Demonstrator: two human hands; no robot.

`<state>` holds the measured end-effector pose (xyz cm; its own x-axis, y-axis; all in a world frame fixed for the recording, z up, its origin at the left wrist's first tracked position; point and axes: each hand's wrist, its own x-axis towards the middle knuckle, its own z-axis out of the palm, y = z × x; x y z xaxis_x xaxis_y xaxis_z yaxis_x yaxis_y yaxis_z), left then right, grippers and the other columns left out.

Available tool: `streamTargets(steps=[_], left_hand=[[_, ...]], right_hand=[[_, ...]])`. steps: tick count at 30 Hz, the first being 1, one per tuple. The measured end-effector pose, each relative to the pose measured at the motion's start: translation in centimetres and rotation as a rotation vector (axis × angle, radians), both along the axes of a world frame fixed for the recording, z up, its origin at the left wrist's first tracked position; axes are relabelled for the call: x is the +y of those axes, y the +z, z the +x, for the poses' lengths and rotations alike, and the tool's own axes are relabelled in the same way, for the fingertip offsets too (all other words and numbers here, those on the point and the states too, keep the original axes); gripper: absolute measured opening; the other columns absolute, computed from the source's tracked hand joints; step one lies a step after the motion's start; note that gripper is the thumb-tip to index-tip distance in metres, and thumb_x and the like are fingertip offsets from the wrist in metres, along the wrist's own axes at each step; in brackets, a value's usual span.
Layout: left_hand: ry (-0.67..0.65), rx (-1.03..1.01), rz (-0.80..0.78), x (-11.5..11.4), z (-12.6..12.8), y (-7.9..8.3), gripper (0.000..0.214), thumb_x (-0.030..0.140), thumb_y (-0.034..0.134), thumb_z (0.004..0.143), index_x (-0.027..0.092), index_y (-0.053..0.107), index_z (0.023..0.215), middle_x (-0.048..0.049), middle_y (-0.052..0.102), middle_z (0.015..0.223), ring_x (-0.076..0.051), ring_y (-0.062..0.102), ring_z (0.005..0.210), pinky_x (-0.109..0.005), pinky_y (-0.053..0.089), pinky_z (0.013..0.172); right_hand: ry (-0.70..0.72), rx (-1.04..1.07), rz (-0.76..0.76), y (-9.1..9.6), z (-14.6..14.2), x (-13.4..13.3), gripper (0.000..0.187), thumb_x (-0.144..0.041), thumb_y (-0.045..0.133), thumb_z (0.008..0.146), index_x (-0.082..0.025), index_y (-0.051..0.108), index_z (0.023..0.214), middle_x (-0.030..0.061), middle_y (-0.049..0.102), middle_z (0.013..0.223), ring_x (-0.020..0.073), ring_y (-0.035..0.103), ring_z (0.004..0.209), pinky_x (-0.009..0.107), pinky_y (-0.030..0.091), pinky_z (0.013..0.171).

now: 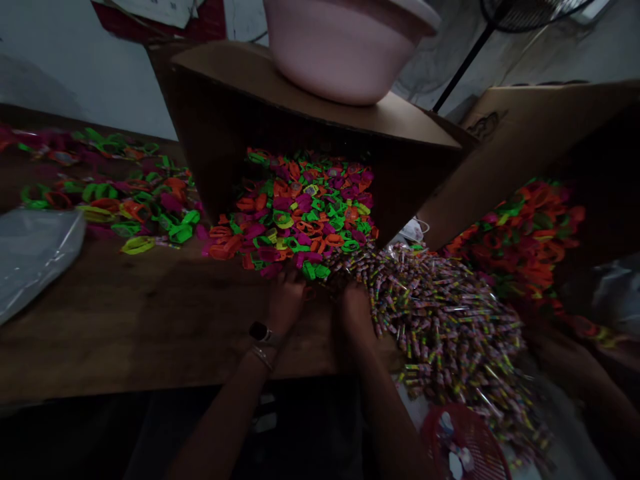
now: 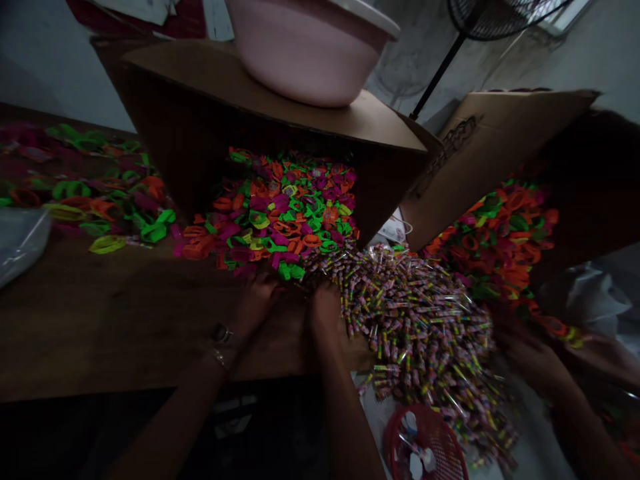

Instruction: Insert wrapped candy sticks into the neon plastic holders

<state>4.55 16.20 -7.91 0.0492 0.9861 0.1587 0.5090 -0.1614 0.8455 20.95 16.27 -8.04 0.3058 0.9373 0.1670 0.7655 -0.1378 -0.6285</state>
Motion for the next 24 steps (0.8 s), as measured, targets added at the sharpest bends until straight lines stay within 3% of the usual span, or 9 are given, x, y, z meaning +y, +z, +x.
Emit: streamTargets(steps=[4,8,11,15,18,21,24], left_hand=[[0.078,-0.308,-0.15,-0.7,-0.2,-0.4,0.005,0.016,0.059,0.075,0.018,0.061,0.079,-0.0116,0.067,0.095,-0.028,0.058,0.107,-0.043,0.04,0.095],[0.124,-0.519,-0.297,-2.9,-0.3,0.1,0.026,0.025,0.045,0.081,0.014,0.056,0.102,-0.0076,0.067,0.086,-0.02,0.065,0.081,-0.035,0.051,0.073],[0.097,-0.732,-0.469,-4.8,-0.8,1.1,0.037,0.031,0.037,0.082,0.01,0.058,0.103,-0.007,0.066,0.077,-0.015,0.063,0.062,-0.028,0.051,0.056],[0.041,-1.026,-0.666,-6.2,-1.8,2.3,0.039,0.039,0.044,0.081,0.011,0.062,0.103,-0.0081,0.066,0.083,-0.014,0.061,0.064,-0.021,0.045,0.048],[-0.078,-1.002,-0.629,-6.6,-2.2,2.7,0.045,0.044,0.061,0.075,0.014,0.062,0.108,-0.0076,0.067,0.093,-0.016,0.062,0.077,-0.022,0.048,0.058],[-0.166,-0.899,-0.536,-7.0,-2.3,2.8,0.047,0.045,0.067,0.072,0.015,0.062,0.107,-0.0067,0.066,0.096,-0.016,0.061,0.083,-0.024,0.049,0.068],[-0.215,-0.828,-0.534,-7.3,-2.3,3.3,0.043,0.047,0.069,0.069,0.015,0.061,0.095,-0.0019,0.063,0.08,-0.012,0.056,0.066,-0.024,0.048,0.06]], right_hand=[[0.024,0.032,0.01,0.1,0.2,0.3,0.03,0.001,0.047,0.069,-0.01,0.067,0.089,0.0204,0.067,0.096,0.0272,0.059,0.092,0.037,0.039,0.086],[0.056,0.141,0.043,0.4,0.8,-0.3,0.016,-0.009,0.052,0.072,-0.014,0.066,0.078,0.0147,0.069,0.087,0.0254,0.061,0.085,0.038,0.043,0.081],[0.094,0.255,0.073,1.0,0.2,-2.2,0.014,-0.022,0.056,0.076,-0.016,0.063,0.087,0.0084,0.07,0.083,0.0216,0.064,0.078,0.035,0.048,0.073],[0.176,0.784,0.13,2.4,-2.3,-5.7,0.03,-0.036,0.063,0.075,-0.02,0.057,0.099,0.0019,0.07,0.077,0.0161,0.065,0.065,0.03,0.051,0.062],[0.192,1.076,0.163,3.4,-4.1,-7.5,0.028,-0.036,0.071,0.069,-0.021,0.06,0.09,-0.0006,0.068,0.071,0.0133,0.062,0.058,0.026,0.05,0.056],[0.131,1.071,0.179,3.9,-5.0,-8.2,0.025,-0.035,0.071,0.068,-0.021,0.06,0.085,-0.0018,0.065,0.068,0.012,0.059,0.056,0.026,0.049,0.055],[0.098,1.01,0.17,4.0,-5.1,-8.3,0.024,-0.035,0.07,0.069,-0.02,0.061,0.085,-0.0042,0.059,0.064,0.0105,0.055,0.053,0.024,0.046,0.051]])
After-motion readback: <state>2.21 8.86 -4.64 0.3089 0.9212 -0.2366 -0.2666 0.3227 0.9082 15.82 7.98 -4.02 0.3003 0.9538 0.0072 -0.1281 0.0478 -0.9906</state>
